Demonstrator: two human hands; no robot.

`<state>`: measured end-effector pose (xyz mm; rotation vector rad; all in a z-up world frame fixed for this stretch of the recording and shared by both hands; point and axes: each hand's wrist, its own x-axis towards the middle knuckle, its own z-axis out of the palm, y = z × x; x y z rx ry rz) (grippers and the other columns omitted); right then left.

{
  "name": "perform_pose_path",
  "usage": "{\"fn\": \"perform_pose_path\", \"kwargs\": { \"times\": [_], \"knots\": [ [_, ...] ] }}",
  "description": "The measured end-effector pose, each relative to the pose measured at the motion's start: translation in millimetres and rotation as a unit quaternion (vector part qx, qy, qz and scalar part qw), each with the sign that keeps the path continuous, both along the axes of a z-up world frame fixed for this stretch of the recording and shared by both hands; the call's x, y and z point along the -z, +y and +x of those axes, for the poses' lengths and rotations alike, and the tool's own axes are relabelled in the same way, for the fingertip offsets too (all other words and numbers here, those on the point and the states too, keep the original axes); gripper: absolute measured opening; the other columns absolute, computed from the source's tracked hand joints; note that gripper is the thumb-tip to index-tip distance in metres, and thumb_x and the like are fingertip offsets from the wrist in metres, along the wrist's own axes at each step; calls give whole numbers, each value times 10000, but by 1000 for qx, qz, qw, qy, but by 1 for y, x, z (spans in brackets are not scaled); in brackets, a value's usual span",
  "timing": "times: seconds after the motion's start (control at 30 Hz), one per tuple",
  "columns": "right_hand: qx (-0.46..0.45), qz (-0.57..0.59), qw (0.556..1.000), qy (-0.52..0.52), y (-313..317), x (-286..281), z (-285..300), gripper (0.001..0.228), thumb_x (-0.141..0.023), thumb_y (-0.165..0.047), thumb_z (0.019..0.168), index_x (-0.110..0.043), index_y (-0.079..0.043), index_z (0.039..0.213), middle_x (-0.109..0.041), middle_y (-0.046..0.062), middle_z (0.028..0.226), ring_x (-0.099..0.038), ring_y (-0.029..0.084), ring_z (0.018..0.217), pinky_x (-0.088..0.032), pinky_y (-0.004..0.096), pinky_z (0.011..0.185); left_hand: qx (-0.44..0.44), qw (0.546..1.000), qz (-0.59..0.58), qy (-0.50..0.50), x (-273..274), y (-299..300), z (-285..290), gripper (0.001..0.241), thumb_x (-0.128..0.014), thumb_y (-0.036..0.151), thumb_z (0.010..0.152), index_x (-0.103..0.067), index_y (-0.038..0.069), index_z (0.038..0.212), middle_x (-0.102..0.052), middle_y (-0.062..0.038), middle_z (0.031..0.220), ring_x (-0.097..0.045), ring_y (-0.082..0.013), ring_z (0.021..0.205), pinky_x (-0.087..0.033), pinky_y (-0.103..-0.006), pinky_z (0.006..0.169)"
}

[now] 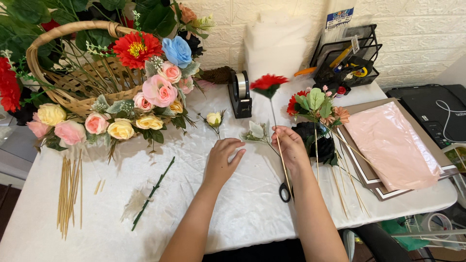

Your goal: The person trims the ends of wooden skewers and stems of artificial flowers using shears, then attaches the flower heads to the skewers.

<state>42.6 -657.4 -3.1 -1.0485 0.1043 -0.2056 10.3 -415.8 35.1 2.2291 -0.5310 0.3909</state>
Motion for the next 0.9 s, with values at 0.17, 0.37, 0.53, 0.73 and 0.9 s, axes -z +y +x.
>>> {"fn": "perform_pose_path", "kwargs": {
  "times": [0.17,0.37,0.53,0.73,0.9],
  "knots": [
    [-69,-49,996,-5,25,-1,-9,162,-735,-114,914,-698,-6,1030,-716,95,753,-688,115,637,-543,203,621,88,974,-195,76,-7,-7,-10,190,-677,277,996,-777,221,1148,-778,-10,1018,-737,-176,916,-543,-301,815],
    [-201,-138,970,-5,66,-24,-35,126,-762,-95,883,-705,-21,967,-736,60,731,-677,99,591,-492,198,569,130,894,-390,176,14,-7,5,352,-541,260,1077,-692,42,1310,-761,-156,1117,-632,-153,864,-545,-341,834],
    [-245,-179,953,-1,81,-12,-33,109,-758,-81,889,-704,-27,966,-736,44,724,-675,88,610,-448,179,571,78,861,-434,255,11,2,12,232,-717,181,971,-762,55,1161,-763,-43,914,-672,-73,811,-574,-220,756],
    [-164,-478,863,13,47,-67,-64,261,-621,-259,1008,-768,-43,1025,-765,157,882,-676,274,865,-512,359,782,64,827,-469,304,30,7,24,199,-754,179,942,-767,60,1100,-776,-37,822,-752,-77,737,-622,-198,742],
    [-87,-742,622,235,-9,-51,-122,338,-682,-439,912,-781,-181,1107,-769,71,941,-751,277,902,-578,398,799,74,830,-473,288,29,7,26,211,-805,144,907,-764,10,1065,-748,-113,745,-759,-149,668,-647,-269,727]
  ]
}}
